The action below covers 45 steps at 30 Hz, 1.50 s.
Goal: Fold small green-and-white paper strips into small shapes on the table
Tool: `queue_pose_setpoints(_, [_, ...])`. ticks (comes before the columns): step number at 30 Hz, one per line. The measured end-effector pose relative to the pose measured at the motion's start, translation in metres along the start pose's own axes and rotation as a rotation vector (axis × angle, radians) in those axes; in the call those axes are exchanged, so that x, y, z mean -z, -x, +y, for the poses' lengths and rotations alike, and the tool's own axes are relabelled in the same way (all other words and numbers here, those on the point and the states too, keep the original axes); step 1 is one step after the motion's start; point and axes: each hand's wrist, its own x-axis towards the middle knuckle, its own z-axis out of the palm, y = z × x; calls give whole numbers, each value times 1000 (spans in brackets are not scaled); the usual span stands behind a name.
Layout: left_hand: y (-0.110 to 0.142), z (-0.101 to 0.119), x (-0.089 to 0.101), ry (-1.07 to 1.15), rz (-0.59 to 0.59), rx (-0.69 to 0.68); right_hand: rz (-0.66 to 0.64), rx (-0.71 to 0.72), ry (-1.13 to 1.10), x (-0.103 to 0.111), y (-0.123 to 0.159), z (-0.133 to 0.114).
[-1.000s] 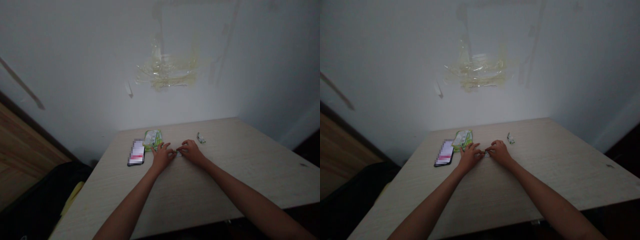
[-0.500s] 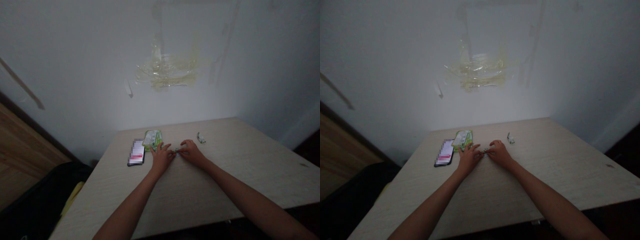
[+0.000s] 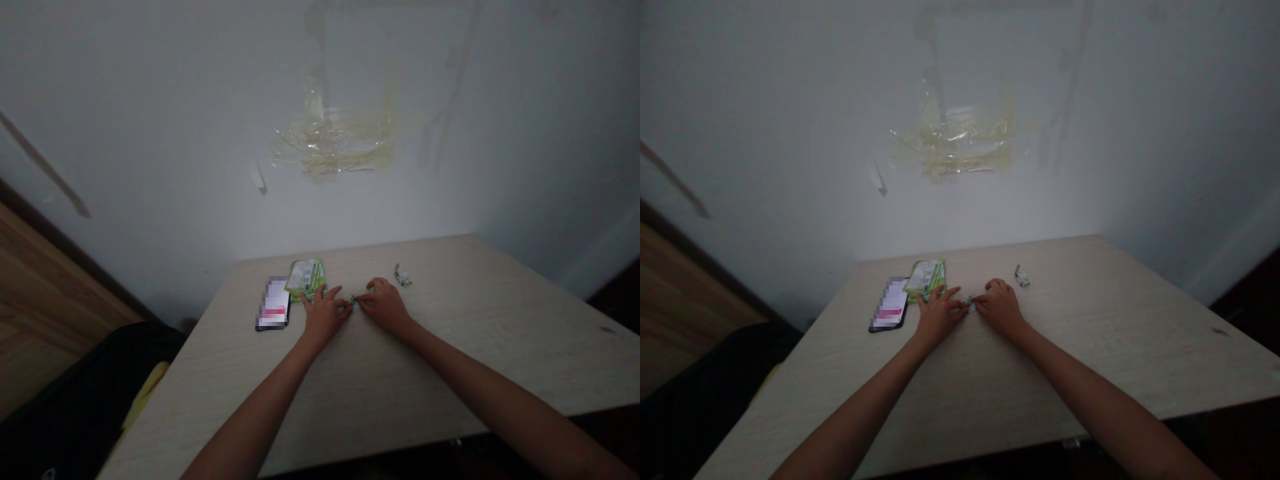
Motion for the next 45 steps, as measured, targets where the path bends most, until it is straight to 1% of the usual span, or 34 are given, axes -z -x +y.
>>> queue_pose_setpoints(6, [-1,0,1,5,-19,6,8,-46,13,-5,-3,1])
queue_pose_setpoints(11, [-1,0,1,15,-38,3,12,-34,39,-9,-2,5])
queue_pose_setpoints(15, [1,-2,-1,21,-18,8,6,-27,7,-14,-3,11])
queue_pose_setpoints(17, [1,-2,-2,18,-6,15,29,2,-37,-15,-3,13])
queue_pose_setpoints(21, [2,-2,-3,13,0,27,85,103,-174,-16,-2,16])
queue_pose_setpoints(25, [1,-2,-3,17,-4,49,65,195,-261,-12,-1,16])
queue_pose_setpoints(30, [0,-2,-3,35,-25,84,18,261,-239,-4,-2,11])
queue_pose_setpoints(35, [1,-1,-2,47,-19,94,-27,247,-177,2,0,8])
queue_pose_setpoints(41, [2,1,2,27,-37,110,-12,341,-245,-1,2,12])
queue_pose_setpoints(45, [2,1,1,21,-33,104,-24,360,-246,-3,1,13])
